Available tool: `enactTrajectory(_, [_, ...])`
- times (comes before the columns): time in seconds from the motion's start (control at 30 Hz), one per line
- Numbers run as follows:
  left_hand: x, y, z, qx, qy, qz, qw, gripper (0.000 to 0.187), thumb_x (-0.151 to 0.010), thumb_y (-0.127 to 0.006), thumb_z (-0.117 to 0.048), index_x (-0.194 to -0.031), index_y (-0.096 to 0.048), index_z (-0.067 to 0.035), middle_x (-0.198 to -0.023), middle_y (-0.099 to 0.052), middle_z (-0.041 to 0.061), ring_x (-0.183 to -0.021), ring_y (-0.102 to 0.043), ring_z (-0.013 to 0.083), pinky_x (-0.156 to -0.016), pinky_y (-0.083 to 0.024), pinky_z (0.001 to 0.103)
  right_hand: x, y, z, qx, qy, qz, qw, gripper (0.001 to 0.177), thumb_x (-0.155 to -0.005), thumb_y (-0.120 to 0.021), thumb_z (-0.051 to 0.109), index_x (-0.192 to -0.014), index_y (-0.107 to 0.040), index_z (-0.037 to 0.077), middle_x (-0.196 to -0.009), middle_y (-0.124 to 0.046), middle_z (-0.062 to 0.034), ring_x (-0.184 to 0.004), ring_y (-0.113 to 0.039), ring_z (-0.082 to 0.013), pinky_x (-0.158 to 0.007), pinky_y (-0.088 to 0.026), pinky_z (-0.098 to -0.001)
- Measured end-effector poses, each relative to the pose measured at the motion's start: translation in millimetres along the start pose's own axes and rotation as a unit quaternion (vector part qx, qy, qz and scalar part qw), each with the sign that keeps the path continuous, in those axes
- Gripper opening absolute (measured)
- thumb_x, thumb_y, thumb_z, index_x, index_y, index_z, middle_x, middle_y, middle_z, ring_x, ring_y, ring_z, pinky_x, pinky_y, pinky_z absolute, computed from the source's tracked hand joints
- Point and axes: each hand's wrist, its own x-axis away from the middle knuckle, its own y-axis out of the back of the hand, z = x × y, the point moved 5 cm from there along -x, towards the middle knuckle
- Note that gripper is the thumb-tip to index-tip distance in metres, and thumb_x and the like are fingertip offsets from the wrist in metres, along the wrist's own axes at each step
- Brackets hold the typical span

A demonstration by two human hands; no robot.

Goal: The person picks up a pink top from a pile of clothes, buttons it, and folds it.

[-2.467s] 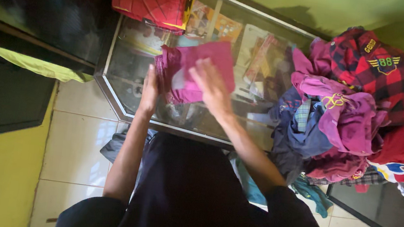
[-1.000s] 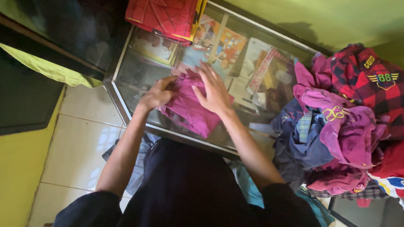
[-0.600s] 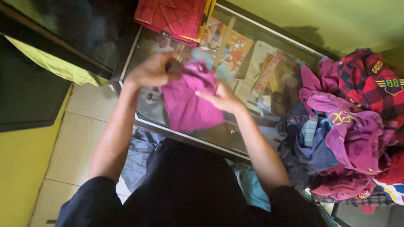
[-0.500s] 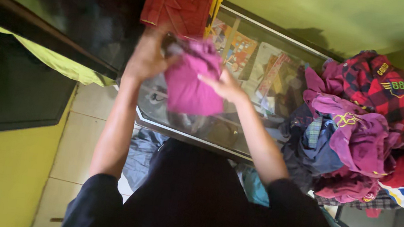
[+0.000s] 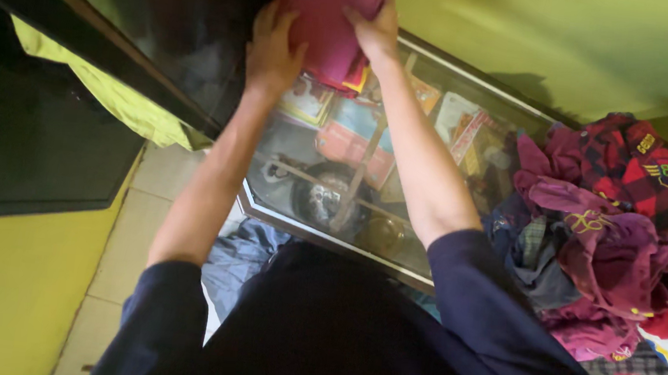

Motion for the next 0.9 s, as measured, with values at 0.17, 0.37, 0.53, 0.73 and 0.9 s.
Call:
enactTrajectory(0.17, [15,13,1,0.032,0.012,-0.034,0.999,0.046,-0.082,-0.082,-0.014,-0.126,-0.069,-0.014,-0.142,-0.051,0.017,-0.131,-0.045,0.0396,-0.111,-0.042,0.049,-10,1,-7,-0.011,0.041,-0.005,0.999,0.07,-0.089,-0.08,0.007,-0.147,-0.04,0.001,-0.135,-0.065,-0.0184,-0.122,-0.068,-0.0287,-0.107,-0.055,-0.0375])
enactTrajectory(0.37, [9,11,-2,0.023,-0.007,-0.047,0.999,0.034,-0.09,-0.076,-0.01,-0.123,-0.073,-0.014,-0.138,-0.056,0.015,-0.129,-0.049,0.0399,-0.113,-0.042,0.048,-13,4,11,-0.082,0.139,0.018,0.987,0.071,-0.094,-0.078,0.004,-0.151,-0.037,0.0,-0.146,-0.06,-0.0203,-0.135,-0.062,-0.0316,-0.116,-0.049,-0.0387])
enactTrajectory(0.53, [18,18,-15,-0.024,-0.039,-0.062,0.997,0.035,-0.088,-0.076,-0.014,-0.123,-0.072,-0.012,-0.148,-0.05,0.02,-0.136,-0.042,0.045,-0.113,-0.037,0.054,34,16,70,0.321,0.157,-0.188,0.915,0.063,-0.086,-0.085,0.018,-0.139,-0.051,0.01,-0.152,-0.046,-0.0242,-0.145,-0.043,-0.0391,-0.124,-0.036,-0.0456])
enactTrajectory(0.73, [17,-26,-13,-0.103,-0.18,-0.017,0.978,0.062,-0.106,-0.069,-0.038,-0.157,-0.053,-0.008,-0.16,-0.044,0.024,-0.146,-0.035,0.0498,-0.116,-0.027,0.07,64,-27,53,0.352,0.286,-0.002,0.891,0.068,-0.087,-0.075,0.018,-0.151,-0.051,0.01,-0.157,-0.041,-0.0208,-0.152,-0.028,-0.0438,-0.126,-0.023,-0.0552])
enactTrajectory(0.9, [21,-53,42,-0.15,-0.27,0.038,0.95,0.054,-0.11,-0.063,-0.045,-0.147,-0.054,-0.007,-0.154,-0.049,0.027,-0.149,-0.039,0.0544,-0.115,-0.029,0.072,83,-19,23,0.294,0.317,-0.025,0.902,0.054,-0.099,-0.07,0.025,-0.149,-0.052,0.015,-0.161,-0.043,-0.0144,-0.158,-0.031,-0.0387,-0.13,-0.03,-0.0509])
